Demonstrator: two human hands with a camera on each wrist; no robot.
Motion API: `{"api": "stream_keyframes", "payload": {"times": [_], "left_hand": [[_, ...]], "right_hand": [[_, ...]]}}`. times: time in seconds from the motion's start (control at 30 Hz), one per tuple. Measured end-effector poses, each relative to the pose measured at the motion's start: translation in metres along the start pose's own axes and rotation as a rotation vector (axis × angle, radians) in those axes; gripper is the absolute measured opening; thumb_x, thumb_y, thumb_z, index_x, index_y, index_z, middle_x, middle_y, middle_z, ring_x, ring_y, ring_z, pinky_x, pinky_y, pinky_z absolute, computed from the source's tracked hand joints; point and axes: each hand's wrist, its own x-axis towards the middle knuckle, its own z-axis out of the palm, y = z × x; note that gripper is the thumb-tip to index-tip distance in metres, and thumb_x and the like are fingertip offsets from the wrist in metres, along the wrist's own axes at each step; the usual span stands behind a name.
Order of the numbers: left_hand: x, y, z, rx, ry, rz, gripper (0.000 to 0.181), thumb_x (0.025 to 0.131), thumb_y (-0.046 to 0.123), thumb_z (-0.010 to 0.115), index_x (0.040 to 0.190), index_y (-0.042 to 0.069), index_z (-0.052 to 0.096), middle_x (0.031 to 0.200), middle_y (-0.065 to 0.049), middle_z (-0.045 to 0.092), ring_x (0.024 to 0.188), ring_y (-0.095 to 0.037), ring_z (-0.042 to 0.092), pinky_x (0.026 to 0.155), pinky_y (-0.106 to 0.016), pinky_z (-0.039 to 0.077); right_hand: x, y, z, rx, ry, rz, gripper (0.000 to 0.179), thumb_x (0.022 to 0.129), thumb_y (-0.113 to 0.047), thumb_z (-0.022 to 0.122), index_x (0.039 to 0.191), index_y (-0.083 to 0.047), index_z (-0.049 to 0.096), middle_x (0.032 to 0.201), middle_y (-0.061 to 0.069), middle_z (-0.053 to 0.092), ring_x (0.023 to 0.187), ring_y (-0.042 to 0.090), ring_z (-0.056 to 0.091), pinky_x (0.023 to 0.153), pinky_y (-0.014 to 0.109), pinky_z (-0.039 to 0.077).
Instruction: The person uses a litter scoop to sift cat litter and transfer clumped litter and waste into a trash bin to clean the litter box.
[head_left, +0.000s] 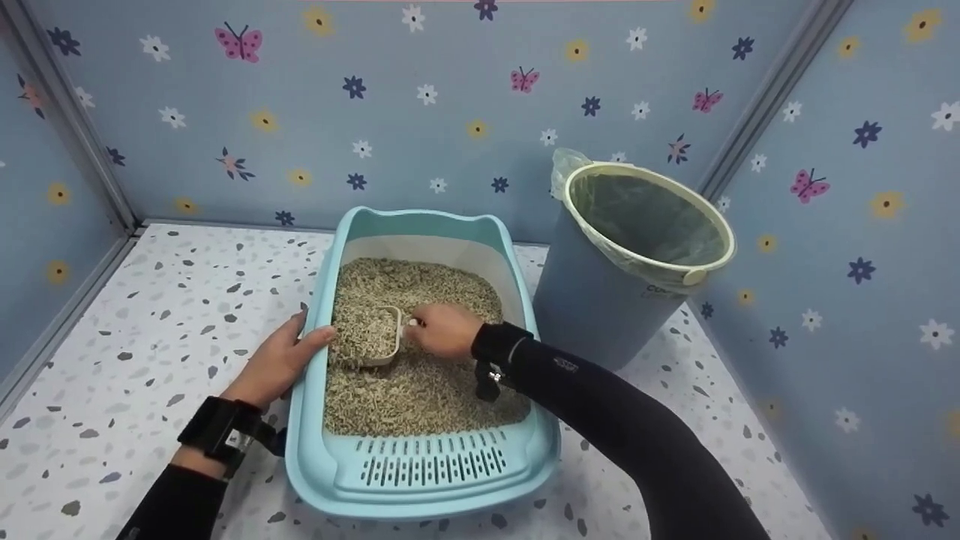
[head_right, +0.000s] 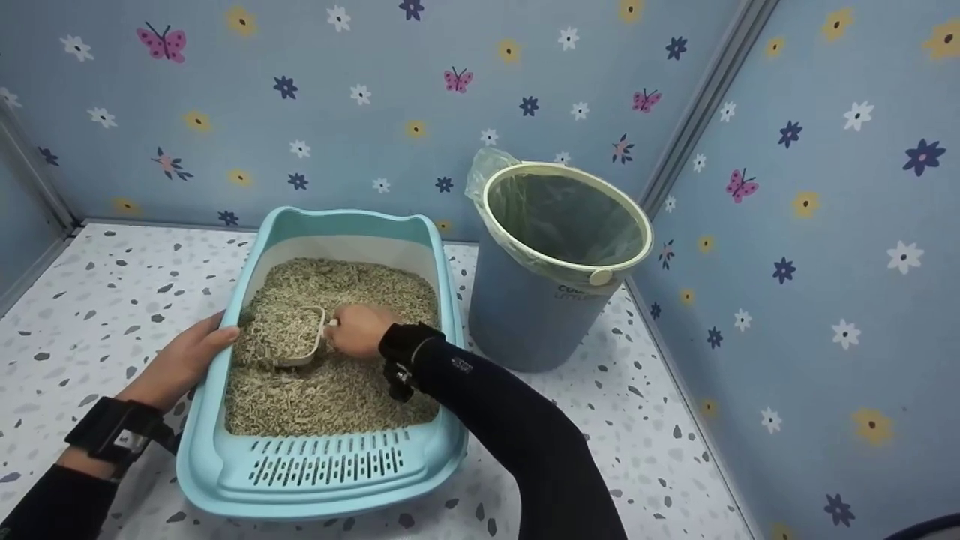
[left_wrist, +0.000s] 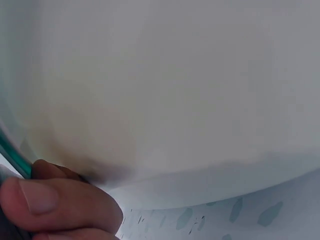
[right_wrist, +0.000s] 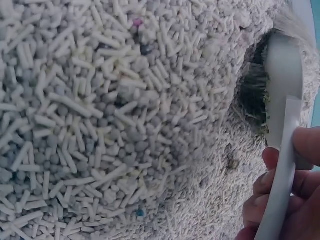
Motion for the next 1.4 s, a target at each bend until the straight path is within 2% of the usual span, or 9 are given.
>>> {"api": "stream_keyframes", "payload": {"times": [0.03, 0.2, 0.27, 0.4, 0.67, 0.8, 0.93, 1.17, 1.4], "left_hand": [[0.0000, 0.0000, 0.0001, 0.007, 0.001, 0.003, 0.086, 0.115, 0.046, 0.058, 0.174, -0.004, 0.023, 0.140, -0.032, 0.060, 0.102, -0.028, 0.072, 0.083, -0.034, 0.064], [-0.0012, -0.0005, -0.0004, 0.009, 0.004, 0.001, 0.085, 0.115, 0.047, 0.057, 0.175, -0.003, 0.023, 0.129, -0.031, 0.061, 0.089, -0.023, 0.069, 0.070, -0.032, 0.060], [-0.0014, -0.0008, -0.0001, 0.000, 0.000, 0.001, 0.085, 0.115, 0.047, 0.056, 0.175, -0.002, 0.022, 0.129, -0.031, 0.060, 0.090, -0.026, 0.069, 0.071, -0.034, 0.060], [-0.0013, -0.0014, 0.0000, 0.014, 0.005, 0.015, 0.086, 0.115, 0.046, 0.056, 0.175, -0.004, 0.021, 0.145, -0.032, 0.056, 0.112, -0.032, 0.068, 0.090, -0.033, 0.060], [-0.0015, -0.0004, 0.0005, 0.005, 0.005, 0.016, 0.085, 0.115, 0.045, 0.057, 0.175, -0.004, 0.021, 0.146, -0.034, 0.056, 0.114, -0.038, 0.070, 0.090, -0.035, 0.062], [-0.0012, -0.0004, 0.0009, -0.012, 0.009, 0.017, 0.083, 0.115, 0.044, 0.057, 0.175, -0.003, 0.023, 0.138, -0.032, 0.060, 0.104, -0.034, 0.072, 0.084, -0.036, 0.064], [-0.0011, -0.0003, 0.0014, -0.008, 0.001, 0.012, 0.084, 0.115, 0.044, 0.058, 0.175, -0.003, 0.022, 0.134, -0.032, 0.061, 0.096, -0.030, 0.072, 0.077, -0.037, 0.065], [-0.0008, -0.0001, 0.0026, 0.015, -0.001, 0.011, 0.086, 0.115, 0.045, 0.056, 0.174, -0.005, 0.020, 0.137, -0.032, 0.057, 0.096, -0.028, 0.069, 0.079, -0.036, 0.063], [0.0010, 0.0010, 0.0022, 0.027, 0.013, 0.013, 0.087, 0.114, 0.046, 0.057, 0.174, -0.005, 0.021, 0.135, -0.034, 0.060, 0.093, -0.028, 0.071, 0.075, -0.037, 0.064]], "right_hand": [[0.0004, -0.0001, -0.0001, 0.000, 0.000, -0.002, 0.033, 0.117, -0.039, 0.059, 0.090, -0.020, 0.051, 0.082, -0.005, 0.049, 0.073, 0.014, 0.047, 0.071, 0.031, 0.038], [0.0033, 0.0002, -0.0004, -0.007, -0.026, -0.021, 0.032, 0.119, -0.036, 0.056, 0.095, -0.016, 0.053, 0.083, -0.001, 0.044, 0.072, 0.017, 0.041, 0.073, 0.033, 0.031], [0.0044, 0.0006, 0.0001, -0.015, -0.032, -0.019, 0.028, 0.120, -0.036, 0.054, 0.102, -0.015, 0.061, 0.087, -0.002, 0.052, 0.076, 0.016, 0.046, 0.076, 0.033, 0.034], [0.0065, 0.0012, 0.0001, -0.030, -0.038, -0.016, 0.029, 0.120, -0.038, 0.054, 0.120, -0.015, 0.072, 0.103, -0.001, 0.070, 0.090, 0.017, 0.061, 0.088, 0.038, 0.046], [0.0087, 0.0010, -0.0019, -0.008, -0.052, -0.013, 0.032, 0.120, -0.036, 0.054, 0.130, -0.012, 0.072, 0.114, 0.004, 0.072, 0.095, 0.020, 0.063, 0.093, 0.040, 0.049], [0.0089, 0.0017, -0.0016, 0.008, -0.056, -0.022, 0.033, 0.120, -0.035, 0.055, 0.137, -0.011, 0.071, 0.122, 0.007, 0.074, 0.102, 0.021, 0.066, 0.099, 0.043, 0.052], [0.0092, 0.0019, -0.0027, 0.005, -0.050, -0.031, 0.032, 0.120, -0.033, 0.055, 0.137, -0.011, 0.072, 0.122, 0.007, 0.075, 0.103, 0.023, 0.067, 0.100, 0.044, 0.052], [0.0100, 0.0031, -0.0026, 0.051, -0.058, -0.026, 0.033, 0.120, -0.031, 0.055, 0.139, -0.008, 0.070, 0.123, 0.009, 0.073, 0.101, 0.022, 0.066, 0.097, 0.040, 0.053], [0.0102, 0.0057, -0.0048, 0.119, -0.127, -0.099, 0.026, 0.119, -0.023, 0.057, 0.124, -0.001, 0.068, 0.101, 0.005, 0.055, 0.088, 0.019, 0.047, 0.084, 0.034, 0.034]]}}
